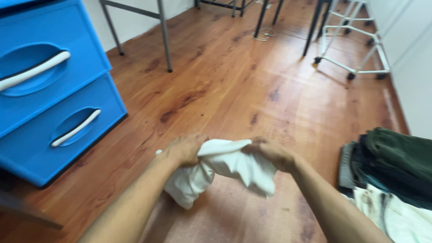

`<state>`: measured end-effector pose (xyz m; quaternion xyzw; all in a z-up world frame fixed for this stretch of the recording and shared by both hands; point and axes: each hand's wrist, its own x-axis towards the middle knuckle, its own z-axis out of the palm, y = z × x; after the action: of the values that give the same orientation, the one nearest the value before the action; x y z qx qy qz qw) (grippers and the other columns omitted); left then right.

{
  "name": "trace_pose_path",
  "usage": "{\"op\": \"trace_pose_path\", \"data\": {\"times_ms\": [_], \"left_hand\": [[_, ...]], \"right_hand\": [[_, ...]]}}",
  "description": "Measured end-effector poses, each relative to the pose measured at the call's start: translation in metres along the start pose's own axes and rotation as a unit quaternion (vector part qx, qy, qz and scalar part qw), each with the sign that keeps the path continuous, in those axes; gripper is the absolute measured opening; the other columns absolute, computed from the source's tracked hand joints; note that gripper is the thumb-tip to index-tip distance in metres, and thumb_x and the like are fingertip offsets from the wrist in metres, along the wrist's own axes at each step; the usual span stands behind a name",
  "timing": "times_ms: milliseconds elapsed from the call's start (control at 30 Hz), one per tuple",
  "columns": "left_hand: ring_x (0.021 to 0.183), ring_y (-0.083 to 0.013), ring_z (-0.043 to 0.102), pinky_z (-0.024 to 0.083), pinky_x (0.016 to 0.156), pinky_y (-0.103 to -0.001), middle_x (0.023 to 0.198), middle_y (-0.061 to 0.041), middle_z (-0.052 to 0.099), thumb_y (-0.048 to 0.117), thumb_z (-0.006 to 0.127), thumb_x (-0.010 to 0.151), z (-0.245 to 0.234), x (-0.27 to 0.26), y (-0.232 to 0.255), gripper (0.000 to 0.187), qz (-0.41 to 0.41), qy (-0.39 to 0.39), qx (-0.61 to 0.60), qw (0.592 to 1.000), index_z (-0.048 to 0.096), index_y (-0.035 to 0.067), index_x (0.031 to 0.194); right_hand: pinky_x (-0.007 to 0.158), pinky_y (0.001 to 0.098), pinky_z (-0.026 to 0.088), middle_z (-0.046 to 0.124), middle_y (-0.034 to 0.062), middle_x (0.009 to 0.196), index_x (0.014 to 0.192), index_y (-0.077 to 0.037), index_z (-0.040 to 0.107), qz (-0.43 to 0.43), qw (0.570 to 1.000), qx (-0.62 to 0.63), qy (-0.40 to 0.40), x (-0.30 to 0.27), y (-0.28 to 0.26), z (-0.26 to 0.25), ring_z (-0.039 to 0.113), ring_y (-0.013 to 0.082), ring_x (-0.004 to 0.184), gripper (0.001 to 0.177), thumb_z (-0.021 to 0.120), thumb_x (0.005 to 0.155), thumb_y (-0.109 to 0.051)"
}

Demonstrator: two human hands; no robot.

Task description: The person folds several pairs of pants by hand and places them in a stack on the floor before picking up the entire stack.

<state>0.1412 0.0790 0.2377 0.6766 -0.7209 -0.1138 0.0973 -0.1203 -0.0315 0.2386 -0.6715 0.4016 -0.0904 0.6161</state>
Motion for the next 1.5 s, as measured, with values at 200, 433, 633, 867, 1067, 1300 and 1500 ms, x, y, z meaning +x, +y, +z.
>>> {"op": "trace_pose_path", "data": {"times_ms": [200,433,633,867,1067,1300,1500], "left_hand": [[0.115,-0.0371,0.066,0.055,0.095,-0.05,0.12,-0.012,0.071,0.012,0.063,0.083,-0.038,0.053,0.051,0.031,-0.063,0.031,0.026,0.997,0.073,0.02,0.112],[0.103,-0.0391,0.068,0.053,0.087,-0.051,0.106,-0.017,0.073,0.017,0.052,0.094,-0.009,0.091,0.082,0.026,-0.002,0.094,-0.173,0.98,0.068,0.014,0.113],[0.083,-0.0275,0.071,0.053,0.076,-0.042,0.087,-0.014,0.074,0.024,0.054,0.094,-0.004,0.099,0.128,0.024,0.007,0.088,-0.32,0.943,0.066,0.007,0.106],[0.077,-0.0186,0.07,0.06,0.059,-0.036,0.09,-0.008,0.07,0.019,0.055,0.1,-0.016,0.084,0.184,0.019,-0.033,0.048,-0.489,0.871,0.063,0.007,0.112],[0.08,-0.0275,0.069,0.062,0.056,-0.04,0.106,-0.014,0.061,0.008,0.049,0.098,-0.025,0.087,0.218,0.034,-0.124,0.139,-0.665,0.723,0.041,0.018,0.129],[0.104,-0.027,0.074,0.066,0.077,-0.042,0.128,-0.016,0.061,0.008,0.049,0.099,0.002,0.118,0.216,0.033,-0.088,0.218,-0.682,0.692,0.054,0.003,0.131],[0.146,-0.0335,0.036,0.041,0.113,-0.052,0.16,-0.016,0.033,0.042,0.085,0.079,0.012,0.098,0.224,0.106,0.099,-0.104,-0.42,0.896,0.019,0.018,0.159]], "right_hand": [[0.07,0.0351,0.057,0.074,0.0101,0.094,0.112,-0.001,0.072,0.031,0.976,0.183,0.111,-0.076,-0.035,-0.067,0.069,0.0197,0.076,0.034,0.063,0.089,-0.025],[0.072,0.0308,0.058,0.072,0.007,0.095,0.108,-0.003,0.068,-0.125,0.938,0.289,0.146,-0.149,-0.018,-0.141,0.071,0.0146,0.082,0.025,0.065,0.09,-0.019],[0.071,0.037,0.056,0.076,0.0135,0.098,0.112,0.003,0.071,-0.077,0.911,0.006,0.406,-0.165,0.014,-0.154,0.07,0.0216,0.081,0.033,0.068,0.092,-0.023],[0.091,0.0483,0.057,0.063,0.0246,0.129,0.136,-0.004,0.058,-0.062,0.83,-0.291,0.472,-0.161,0.053,-0.136,0.067,0.0356,0.111,0.068,0.071,0.089,-0.05],[0.105,0.0624,0.04,0.042,0.0249,0.158,0.158,-0.011,0.03,-0.157,0.913,-0.237,0.294,-0.155,0.056,-0.058,0.045,0.0427,0.14,0.099,0.079,0.084,-0.056],[0.085,0.0506,0.063,0.058,0.0241,0.127,0.157,-0.017,0.022,-0.044,0.979,0.084,0.18,-0.138,0.055,-0.02,0.067,0.0368,0.103,0.102,0.077,0.071,-0.028],[0.074,0.042,0.067,0.066,0.0245,0.116,0.146,-0.001,0.038,-0.079,0.92,0.321,0.212,-0.132,0.045,-0.052,0.075,0.0304,0.088,0.068,0.061,0.085,-0.018]]}}
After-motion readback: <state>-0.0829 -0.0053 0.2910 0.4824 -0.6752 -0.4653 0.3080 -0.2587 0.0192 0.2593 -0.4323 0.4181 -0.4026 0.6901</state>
